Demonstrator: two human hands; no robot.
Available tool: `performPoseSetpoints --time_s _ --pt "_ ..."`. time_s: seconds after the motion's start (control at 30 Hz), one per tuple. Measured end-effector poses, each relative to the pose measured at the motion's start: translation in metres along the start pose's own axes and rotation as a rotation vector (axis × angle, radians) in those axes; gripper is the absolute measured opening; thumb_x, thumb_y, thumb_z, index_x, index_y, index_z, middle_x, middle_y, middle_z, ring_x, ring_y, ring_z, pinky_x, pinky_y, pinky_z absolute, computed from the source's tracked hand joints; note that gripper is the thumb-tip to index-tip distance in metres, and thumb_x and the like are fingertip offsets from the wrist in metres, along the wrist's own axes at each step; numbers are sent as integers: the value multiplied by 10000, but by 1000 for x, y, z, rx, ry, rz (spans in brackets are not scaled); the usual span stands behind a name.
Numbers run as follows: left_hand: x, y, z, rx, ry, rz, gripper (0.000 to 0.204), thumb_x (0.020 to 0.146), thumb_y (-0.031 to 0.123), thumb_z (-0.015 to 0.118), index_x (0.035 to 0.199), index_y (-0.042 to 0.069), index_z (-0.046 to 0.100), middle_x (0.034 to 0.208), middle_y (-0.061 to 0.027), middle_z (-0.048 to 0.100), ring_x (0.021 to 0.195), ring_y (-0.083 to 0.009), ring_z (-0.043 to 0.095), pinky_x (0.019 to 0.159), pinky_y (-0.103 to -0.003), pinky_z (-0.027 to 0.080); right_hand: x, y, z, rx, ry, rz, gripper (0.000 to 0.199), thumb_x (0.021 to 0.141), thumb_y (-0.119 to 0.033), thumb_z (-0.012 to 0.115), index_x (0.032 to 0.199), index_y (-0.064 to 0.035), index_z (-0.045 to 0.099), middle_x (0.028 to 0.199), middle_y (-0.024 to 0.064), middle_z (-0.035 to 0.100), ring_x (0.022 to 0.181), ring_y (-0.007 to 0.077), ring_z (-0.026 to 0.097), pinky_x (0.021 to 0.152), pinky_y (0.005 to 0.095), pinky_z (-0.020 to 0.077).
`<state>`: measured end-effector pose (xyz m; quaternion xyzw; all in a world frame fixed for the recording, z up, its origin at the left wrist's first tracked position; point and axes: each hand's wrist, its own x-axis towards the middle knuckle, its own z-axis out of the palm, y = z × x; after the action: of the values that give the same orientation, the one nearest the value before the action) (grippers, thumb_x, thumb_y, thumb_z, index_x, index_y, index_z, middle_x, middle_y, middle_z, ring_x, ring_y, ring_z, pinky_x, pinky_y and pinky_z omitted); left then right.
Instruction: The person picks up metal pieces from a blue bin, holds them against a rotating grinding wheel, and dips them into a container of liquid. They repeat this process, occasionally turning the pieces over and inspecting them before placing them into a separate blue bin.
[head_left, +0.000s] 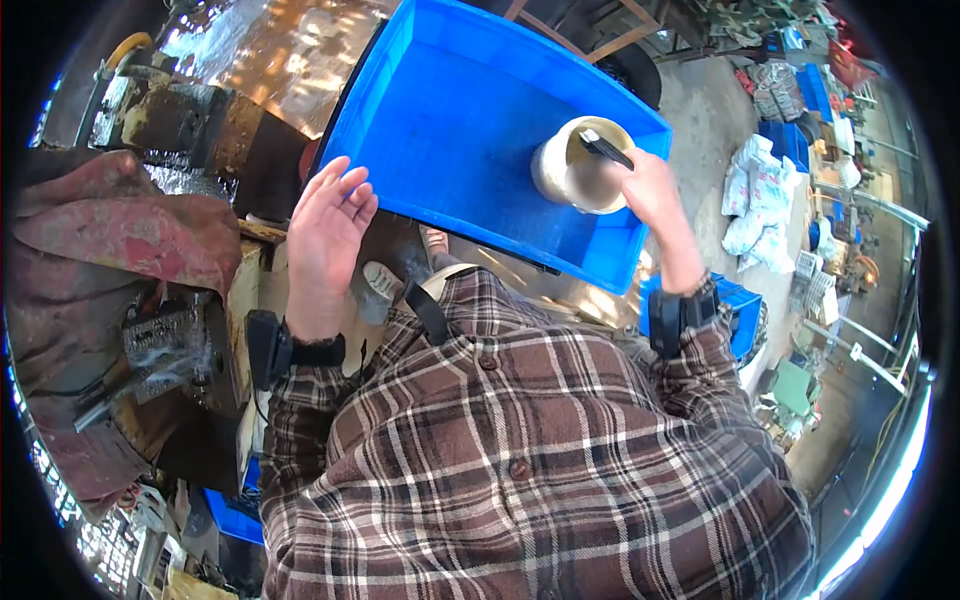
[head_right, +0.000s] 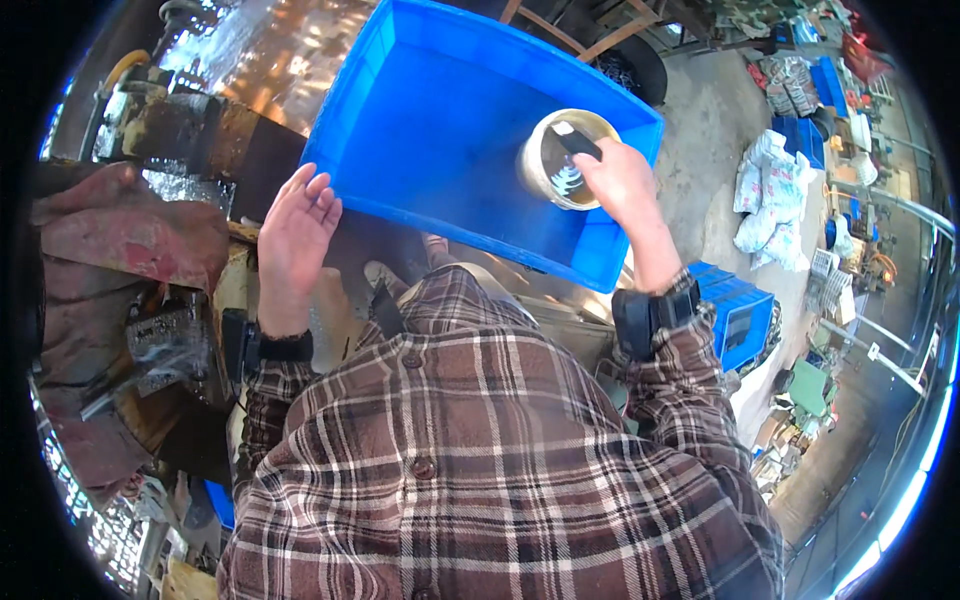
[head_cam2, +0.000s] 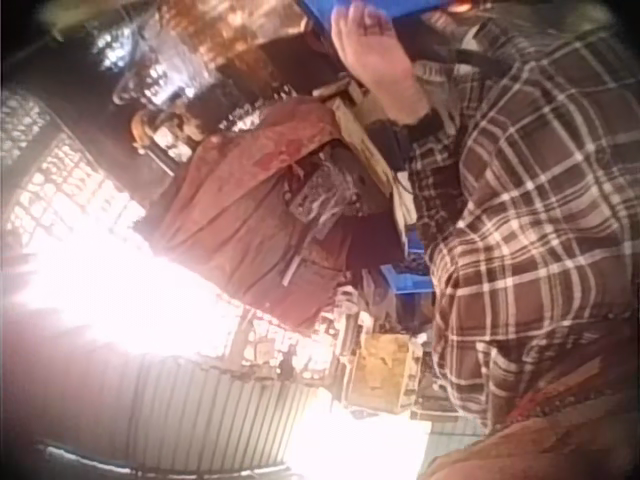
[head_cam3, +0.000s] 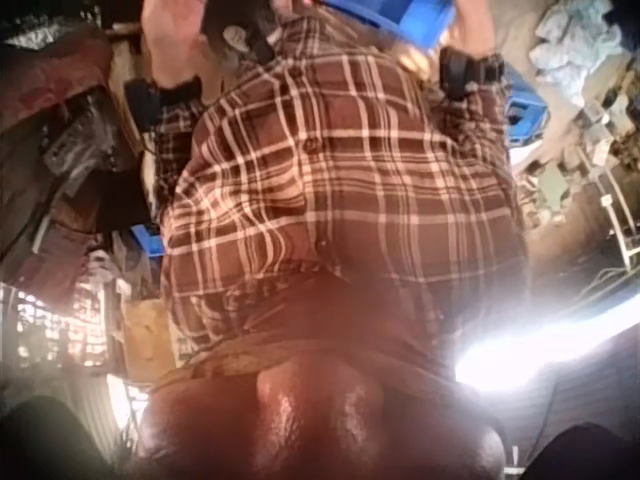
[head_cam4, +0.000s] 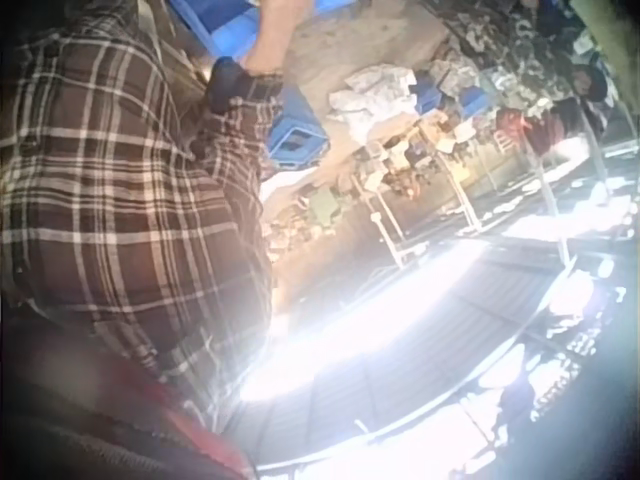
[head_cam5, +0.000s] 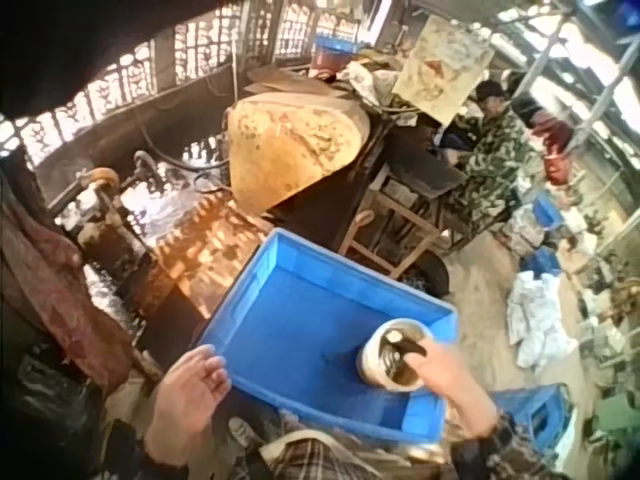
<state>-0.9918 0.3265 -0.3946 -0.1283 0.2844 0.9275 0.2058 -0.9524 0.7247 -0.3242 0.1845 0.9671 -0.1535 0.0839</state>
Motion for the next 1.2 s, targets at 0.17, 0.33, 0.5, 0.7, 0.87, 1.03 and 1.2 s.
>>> performPoseSetpoints --time_s 0.17,0.33,0.5,0.7,0.87,1.03,1.2 --pt "-18 8 5 17 -15 16 338 961 82 501 1282 -24 504 1073 -113 638 946 -190 607 902 -352 500 45 44 54 -27 -252 380 387 783 -318 628 889 48 698 819 207 696 835 332 684 759 416 514" --pt "-41 21 -1 58 32 78 281 962 101 525 1217 -11 557 1041 -116 648 922 -180 615 874 -337 504 54 57 77 -30 -234 372 349 741 -296 599 800 32 702 735 198 686 742 338 689 700 419 520" --pt "-62 38 -8 95 102 171 259 965 101 528 1198 -1 579 1013 -97 649 925 -165 616 856 -318 504 26 27 38 454 12 250 267 837 -271 632 803 -11 681 593 69 598 501 156 578 483 310 440" --pt "-86 48 1 162 111 242 264 974 102 506 1205 -8 570 1012 -89 635 945 -158 603 842 -308 496 88 -57 71 868 -30 140 223 844 -242 680 744 -56 609 592 -17 534 460 68 481 394 239 351" --pt "-132 57 14 428 212 259 285 965 115 509 1208 -32 534 986 -90 586 925 -163 567 842 -305 469 169 -109 141 743 4 178 289 834 -260 659 666 -37 583 559 45 570 466 142 568 401 292 422" --pt "-164 52 14 447 425 314 242 964 106 522 1172 -12 559 973 -84 609 900 -163 584 829 -301 476 219 -138 198 439 172 254 362 840 -311 649 769 44 646 738 205 645 670 330 628 614 437 494" --pt "-167 50 14 403 502 372 240 960 98 532 1167 -21 560 962 -99 606 873 -165 576 826 -298 472 238 -154 215 442 215 395 423 839 -365 649 957 41 651 986 270 671 966 426 648 833 482 519"
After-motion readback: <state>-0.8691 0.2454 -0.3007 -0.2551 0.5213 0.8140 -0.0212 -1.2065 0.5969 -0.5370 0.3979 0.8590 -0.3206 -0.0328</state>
